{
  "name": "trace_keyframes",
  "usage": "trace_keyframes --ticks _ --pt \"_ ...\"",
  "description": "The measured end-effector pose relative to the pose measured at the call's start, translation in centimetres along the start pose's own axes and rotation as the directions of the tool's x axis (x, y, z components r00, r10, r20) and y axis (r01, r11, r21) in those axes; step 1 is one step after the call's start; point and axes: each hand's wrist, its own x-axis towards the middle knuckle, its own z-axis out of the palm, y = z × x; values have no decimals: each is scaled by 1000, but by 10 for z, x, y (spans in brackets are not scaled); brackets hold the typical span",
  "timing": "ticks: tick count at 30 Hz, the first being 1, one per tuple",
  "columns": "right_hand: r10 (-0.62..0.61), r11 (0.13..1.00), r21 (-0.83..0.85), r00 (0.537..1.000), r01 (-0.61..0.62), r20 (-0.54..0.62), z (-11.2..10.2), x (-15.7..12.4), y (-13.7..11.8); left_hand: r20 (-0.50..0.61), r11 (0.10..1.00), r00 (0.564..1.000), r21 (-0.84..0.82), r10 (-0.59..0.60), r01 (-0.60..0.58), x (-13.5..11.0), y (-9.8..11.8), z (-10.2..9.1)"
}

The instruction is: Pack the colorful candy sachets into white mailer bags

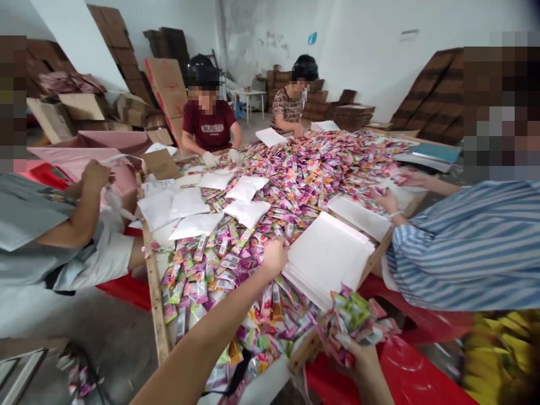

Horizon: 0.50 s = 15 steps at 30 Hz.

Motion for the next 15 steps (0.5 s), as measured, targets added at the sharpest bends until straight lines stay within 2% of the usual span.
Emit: trace_keyframes --ticks 5,9,12,15 --pt "10 1000 -9 999 -10 34 9 8 -5 43 997 999 -64 -32 35 -5 -4 9" --pt "2 1000 15 998 -3 60 9 6 -8 -13 985 1000 -170 14 -16 -2 6 9" --pt "16 998 55 999 -18 40 -3 3 -8 -25 961 999 -273 27 -33 -1 12 -18" --pt "26 997 76 1000 -25 -14 -21 0 -9 19 923 997 -378 81 -68 -7 -2 -76"
